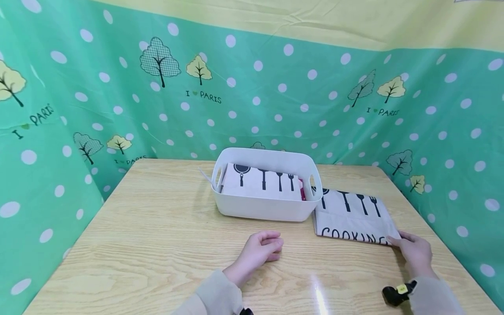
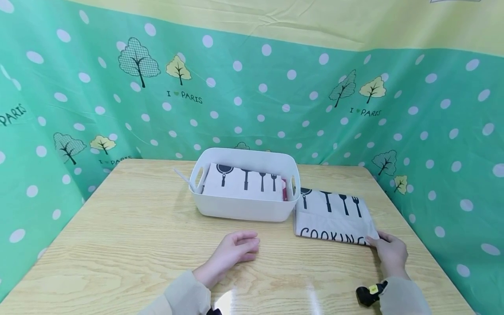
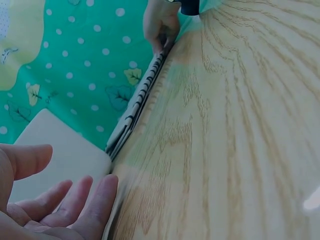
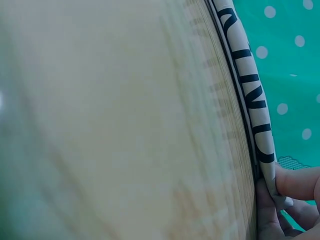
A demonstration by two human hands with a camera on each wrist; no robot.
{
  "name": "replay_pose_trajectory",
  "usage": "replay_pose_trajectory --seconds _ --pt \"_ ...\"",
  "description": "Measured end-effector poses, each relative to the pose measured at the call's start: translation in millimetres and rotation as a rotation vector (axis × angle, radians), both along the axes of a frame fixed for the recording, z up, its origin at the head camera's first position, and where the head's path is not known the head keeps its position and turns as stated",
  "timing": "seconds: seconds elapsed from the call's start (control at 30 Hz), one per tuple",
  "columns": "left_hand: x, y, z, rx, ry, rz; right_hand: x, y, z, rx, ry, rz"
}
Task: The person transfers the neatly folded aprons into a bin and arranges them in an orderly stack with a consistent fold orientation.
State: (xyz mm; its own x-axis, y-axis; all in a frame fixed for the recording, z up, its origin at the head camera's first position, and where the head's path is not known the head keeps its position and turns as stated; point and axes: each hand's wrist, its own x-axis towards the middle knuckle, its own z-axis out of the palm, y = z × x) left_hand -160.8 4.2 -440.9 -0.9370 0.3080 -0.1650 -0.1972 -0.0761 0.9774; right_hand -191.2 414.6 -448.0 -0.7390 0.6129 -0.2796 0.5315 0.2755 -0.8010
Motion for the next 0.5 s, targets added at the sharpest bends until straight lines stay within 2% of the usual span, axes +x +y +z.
replay_pose_trajectory --seconds 0.5 --pt "1.1 1 -1.6 0.023 -0.004 0.005 12.7 0 -0.9 0.016 -0.025 0.026"
